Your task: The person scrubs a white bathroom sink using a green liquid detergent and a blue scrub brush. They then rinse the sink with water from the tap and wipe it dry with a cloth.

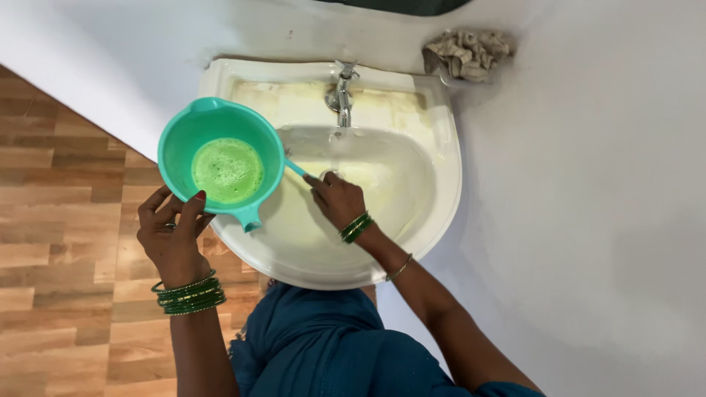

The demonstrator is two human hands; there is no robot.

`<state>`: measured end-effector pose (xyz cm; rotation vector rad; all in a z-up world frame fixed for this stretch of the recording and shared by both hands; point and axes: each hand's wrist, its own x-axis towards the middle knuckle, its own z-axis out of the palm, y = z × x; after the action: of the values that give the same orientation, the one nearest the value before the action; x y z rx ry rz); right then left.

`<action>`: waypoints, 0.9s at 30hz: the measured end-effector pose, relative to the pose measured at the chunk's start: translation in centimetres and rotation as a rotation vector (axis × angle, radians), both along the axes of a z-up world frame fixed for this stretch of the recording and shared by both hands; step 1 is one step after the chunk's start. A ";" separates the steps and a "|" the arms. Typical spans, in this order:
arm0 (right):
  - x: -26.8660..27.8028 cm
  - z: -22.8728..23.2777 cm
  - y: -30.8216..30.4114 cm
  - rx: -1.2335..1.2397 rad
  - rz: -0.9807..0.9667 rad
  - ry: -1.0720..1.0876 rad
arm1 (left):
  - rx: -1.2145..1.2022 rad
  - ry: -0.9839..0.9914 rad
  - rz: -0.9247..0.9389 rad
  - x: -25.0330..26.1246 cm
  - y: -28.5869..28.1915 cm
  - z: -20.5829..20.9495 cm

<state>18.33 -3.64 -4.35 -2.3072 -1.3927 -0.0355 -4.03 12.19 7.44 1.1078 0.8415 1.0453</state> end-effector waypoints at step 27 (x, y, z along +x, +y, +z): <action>2.9 -0.5 -1.6 0.114 -0.443 -0.048 | -0.076 0.032 -0.228 0.0 4.6 -3.8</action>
<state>21.27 -5.21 -4.87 -2.4819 -0.8504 -0.2986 -4.01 16.83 3.67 1.1295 0.7544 0.8020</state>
